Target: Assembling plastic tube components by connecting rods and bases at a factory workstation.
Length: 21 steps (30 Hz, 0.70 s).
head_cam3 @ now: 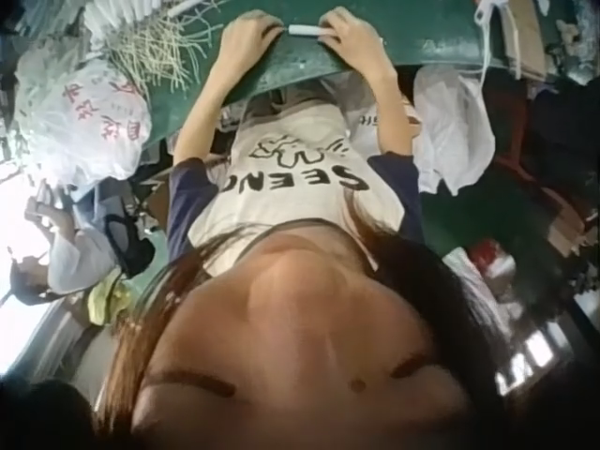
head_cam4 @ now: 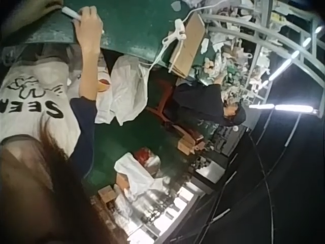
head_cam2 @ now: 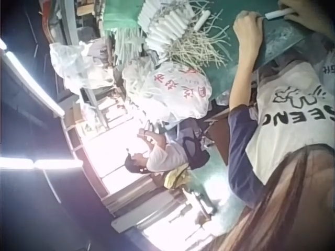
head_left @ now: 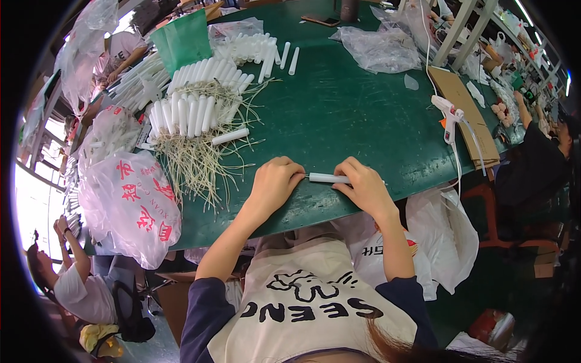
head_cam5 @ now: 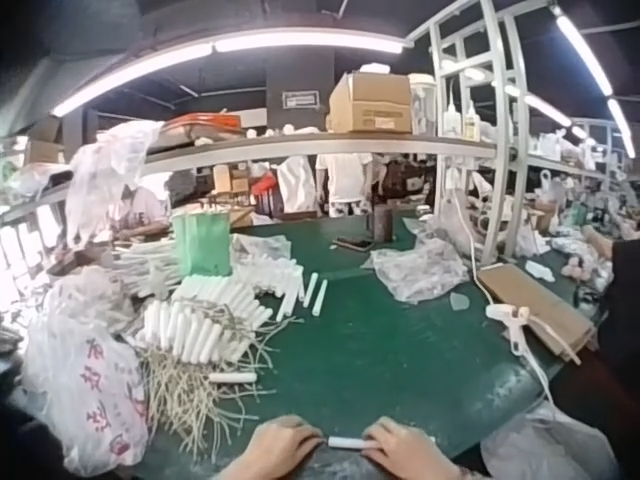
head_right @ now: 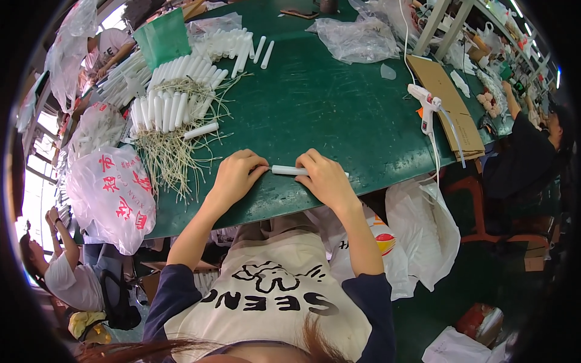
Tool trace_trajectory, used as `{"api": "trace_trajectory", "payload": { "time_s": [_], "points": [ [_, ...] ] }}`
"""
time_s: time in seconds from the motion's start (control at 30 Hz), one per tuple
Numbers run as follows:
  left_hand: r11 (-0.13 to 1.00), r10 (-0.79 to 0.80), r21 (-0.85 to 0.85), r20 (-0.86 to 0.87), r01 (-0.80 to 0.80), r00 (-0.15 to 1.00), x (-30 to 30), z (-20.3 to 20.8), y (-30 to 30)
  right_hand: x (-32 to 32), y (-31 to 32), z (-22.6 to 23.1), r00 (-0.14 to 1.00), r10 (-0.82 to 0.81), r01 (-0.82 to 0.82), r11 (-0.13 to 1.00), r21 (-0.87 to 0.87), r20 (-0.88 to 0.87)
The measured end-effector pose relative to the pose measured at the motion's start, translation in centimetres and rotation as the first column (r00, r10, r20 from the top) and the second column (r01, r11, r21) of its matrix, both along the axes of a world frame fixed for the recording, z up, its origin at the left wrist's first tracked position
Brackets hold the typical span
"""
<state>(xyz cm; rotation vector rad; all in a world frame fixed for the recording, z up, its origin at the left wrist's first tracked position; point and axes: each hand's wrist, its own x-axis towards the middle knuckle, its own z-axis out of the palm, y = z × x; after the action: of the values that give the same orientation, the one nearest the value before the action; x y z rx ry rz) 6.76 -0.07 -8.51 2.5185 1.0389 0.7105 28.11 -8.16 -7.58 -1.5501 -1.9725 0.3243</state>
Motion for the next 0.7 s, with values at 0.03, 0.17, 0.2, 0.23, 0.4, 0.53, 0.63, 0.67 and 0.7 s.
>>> {"api": "trace_trajectory", "payload": {
  "time_s": [0.03,0.17,0.2,0.23,0.4,0.53,0.63,0.67,0.7],
  "points": [
    [1.0,-0.004,-0.004,-0.001,0.004,1.0,-0.05,-0.16,-0.06,-0.09,0.11,-0.21,1.0,-0.004,0.004,1.0,0.028,-0.001],
    [0.995,-0.005,0.099,0.047,0.001,0.999,0.08,-0.1,-0.26,0.2,0.43,-0.78,1.0,-0.02,0.018,0.992,0.126,0.011],
    [0.997,0.015,0.079,0.076,-0.021,0.997,0.18,-0.01,-0.34,0.24,0.45,-0.86,1.0,-0.02,0.019,0.992,0.126,0.008],
    [0.997,0.015,0.079,0.073,-0.021,0.997,0.24,0.04,-0.3,0.3,0.48,-0.94,1.0,-0.018,0.017,0.992,0.125,0.009],
    [1.0,0.001,-0.002,0.136,-0.001,0.991,0.34,-0.12,-0.34,0.15,0.53,-0.7,1.0,-0.008,0.01,0.995,0.098,-0.018],
    [1.0,-0.007,0.015,0.211,0.004,0.978,0.61,-0.26,-0.32,0.4,0.5,-0.45,0.999,-0.012,0.016,0.997,0.08,-0.045],
    [1.0,-0.009,-0.016,0.203,0.012,0.979,0.69,-0.07,-0.37,0.33,0.58,-0.2,0.999,-0.003,0.005,0.998,0.066,-0.036],
    [0.999,-0.027,-0.03,0.205,0.034,0.978,0.71,-0.12,-0.33,0.36,0.57,-0.14,1.0,0.005,-0.004,0.998,0.06,-0.023],
    [0.998,-0.045,-0.044,0.207,0.055,0.977,0.77,-0.18,-0.29,0.37,0.55,-0.02,1.0,0.007,-0.005,0.998,0.06,-0.023]
  ]
}}
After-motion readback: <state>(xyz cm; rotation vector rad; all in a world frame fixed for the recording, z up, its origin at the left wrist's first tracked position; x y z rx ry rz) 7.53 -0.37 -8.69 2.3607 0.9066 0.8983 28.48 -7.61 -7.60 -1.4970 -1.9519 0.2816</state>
